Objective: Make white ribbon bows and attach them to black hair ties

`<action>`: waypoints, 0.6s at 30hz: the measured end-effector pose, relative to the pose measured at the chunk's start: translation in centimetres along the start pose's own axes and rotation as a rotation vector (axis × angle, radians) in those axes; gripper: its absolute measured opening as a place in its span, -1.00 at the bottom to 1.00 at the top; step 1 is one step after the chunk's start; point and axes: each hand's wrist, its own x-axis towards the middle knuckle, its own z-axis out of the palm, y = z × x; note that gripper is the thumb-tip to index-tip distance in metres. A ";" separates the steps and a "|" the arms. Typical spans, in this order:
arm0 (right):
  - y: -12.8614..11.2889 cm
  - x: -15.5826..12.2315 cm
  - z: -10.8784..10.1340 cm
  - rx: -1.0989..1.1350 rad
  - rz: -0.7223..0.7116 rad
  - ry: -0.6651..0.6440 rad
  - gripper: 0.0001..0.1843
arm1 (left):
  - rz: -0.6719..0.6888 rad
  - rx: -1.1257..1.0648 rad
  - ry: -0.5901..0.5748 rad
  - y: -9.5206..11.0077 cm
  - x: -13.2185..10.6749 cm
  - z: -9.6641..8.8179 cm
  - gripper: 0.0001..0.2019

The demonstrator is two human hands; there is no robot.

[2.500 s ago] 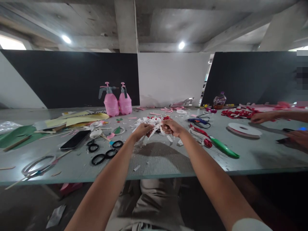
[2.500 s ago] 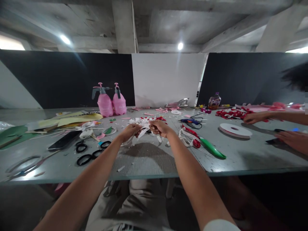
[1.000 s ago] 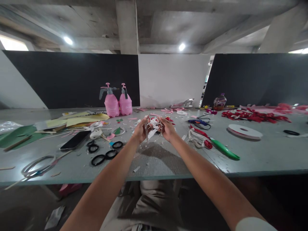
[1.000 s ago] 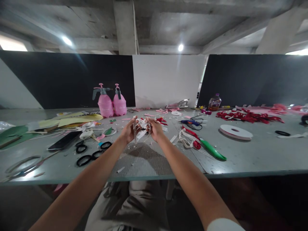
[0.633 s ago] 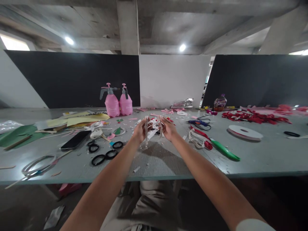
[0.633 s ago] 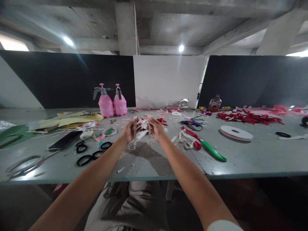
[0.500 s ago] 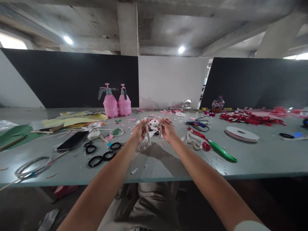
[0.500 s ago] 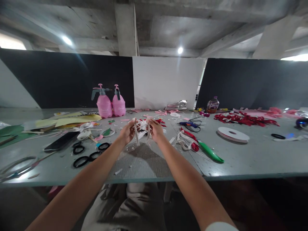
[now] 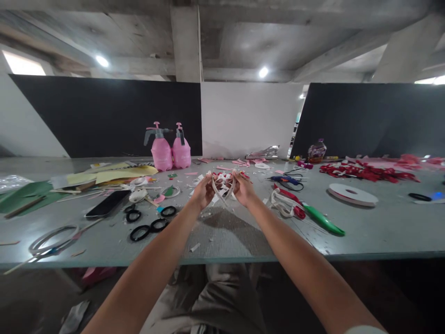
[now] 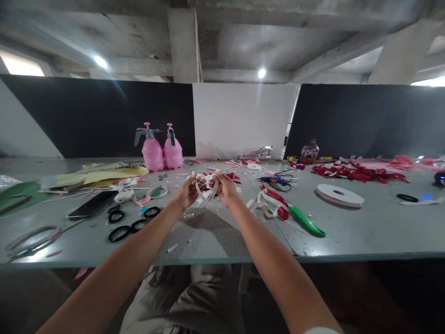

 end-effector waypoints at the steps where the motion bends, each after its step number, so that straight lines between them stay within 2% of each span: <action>1: -0.1 -0.1 0.1 -0.008 -0.002 -0.005 -0.70 | -0.008 -0.016 -0.006 0.0 -0.1 0.1 -0.85; 3: -0.1 -0.2 0.2 -0.090 -0.029 -0.025 -0.69 | -0.015 -0.012 -0.026 0.0 -0.2 0.2 -0.83; 6: 0.2 -0.5 0.5 -0.358 -0.110 -0.089 -0.70 | 0.014 0.078 -0.051 -0.2 -0.1 0.4 -0.79; 9: 0.6 -0.6 0.7 -0.586 -0.249 -0.180 -0.75 | 0.090 0.209 -0.031 -0.5 0.3 0.2 -0.73; 13: 0.7 -0.8 0.7 -0.785 -0.386 -0.260 -0.81 | 0.190 0.406 -0.008 -0.9 0.9 -0.1 -0.71; 18: 0.5 -0.3 0.4 -0.846 -0.519 -0.164 -0.90 | 0.277 0.654 -0.023 -1.3 0.7 -0.1 -0.74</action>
